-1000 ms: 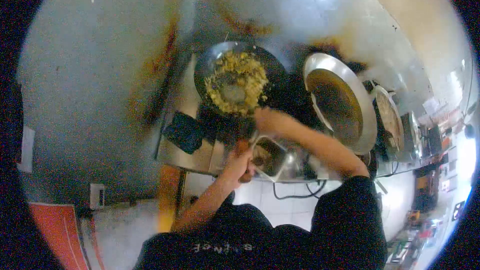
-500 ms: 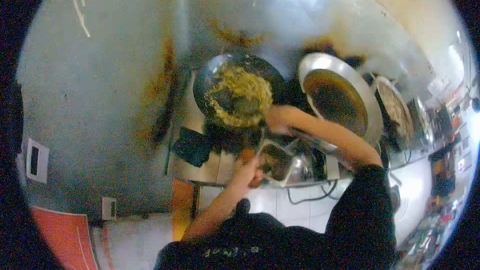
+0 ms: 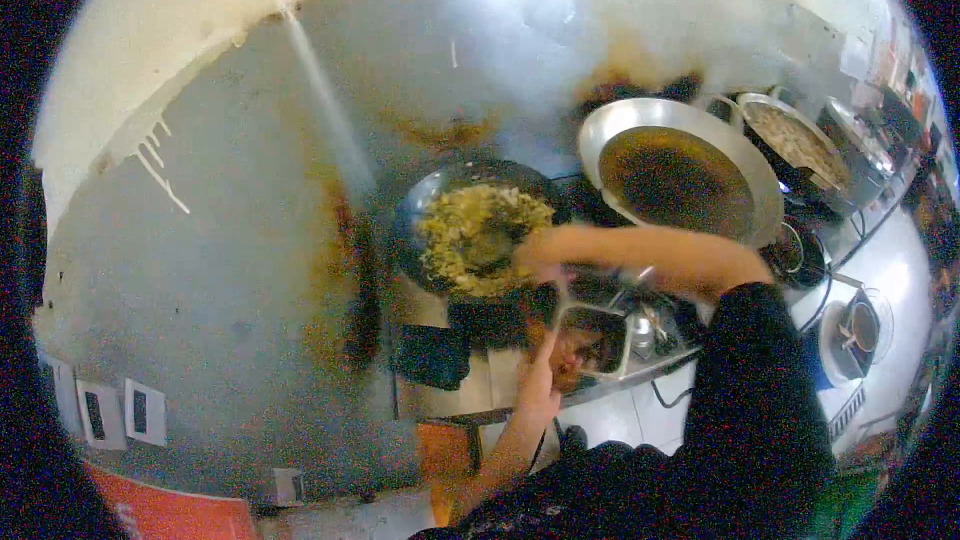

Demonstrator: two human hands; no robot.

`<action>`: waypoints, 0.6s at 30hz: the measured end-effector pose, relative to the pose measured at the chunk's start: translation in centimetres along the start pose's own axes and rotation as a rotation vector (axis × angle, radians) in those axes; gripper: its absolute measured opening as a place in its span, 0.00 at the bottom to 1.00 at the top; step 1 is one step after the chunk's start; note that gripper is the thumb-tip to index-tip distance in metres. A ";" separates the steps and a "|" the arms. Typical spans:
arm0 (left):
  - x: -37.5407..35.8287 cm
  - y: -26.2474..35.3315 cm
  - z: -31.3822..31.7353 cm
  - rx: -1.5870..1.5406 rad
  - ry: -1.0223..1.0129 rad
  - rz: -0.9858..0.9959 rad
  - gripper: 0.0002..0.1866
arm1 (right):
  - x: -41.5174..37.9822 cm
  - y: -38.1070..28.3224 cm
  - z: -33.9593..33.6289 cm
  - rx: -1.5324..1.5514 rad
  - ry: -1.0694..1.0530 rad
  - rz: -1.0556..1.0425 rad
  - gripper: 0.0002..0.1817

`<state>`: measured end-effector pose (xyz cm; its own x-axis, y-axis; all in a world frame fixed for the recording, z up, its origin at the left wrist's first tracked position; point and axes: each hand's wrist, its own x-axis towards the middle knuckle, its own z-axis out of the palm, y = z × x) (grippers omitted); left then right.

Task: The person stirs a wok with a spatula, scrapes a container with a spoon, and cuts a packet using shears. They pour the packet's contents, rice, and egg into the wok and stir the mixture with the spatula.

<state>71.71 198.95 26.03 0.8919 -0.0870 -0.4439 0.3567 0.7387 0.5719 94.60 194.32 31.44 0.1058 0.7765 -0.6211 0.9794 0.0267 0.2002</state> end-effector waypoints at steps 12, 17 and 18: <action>1.4 -5.4 -18.1 -0.099 0.385 0.101 0.13 | -5.5 -1.9 -6.0 0.434 -0.232 0.106 0.06; 5.4 -14.1 -29.2 0.986 0.542 0.256 0.13 | -6.3 -4.5 -6.5 0.745 0.069 0.600 0.14; 5.1 -15.0 -29.4 1.047 0.587 0.191 0.13 | -5.7 -4.4 -4.1 0.994 0.215 0.532 0.19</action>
<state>62.76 207.02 -5.10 0.7900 0.4802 -0.3813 0.5271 -0.2141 0.8224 89.02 192.38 37.22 0.6088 0.6348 -0.4758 0.5327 -0.7715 -0.3478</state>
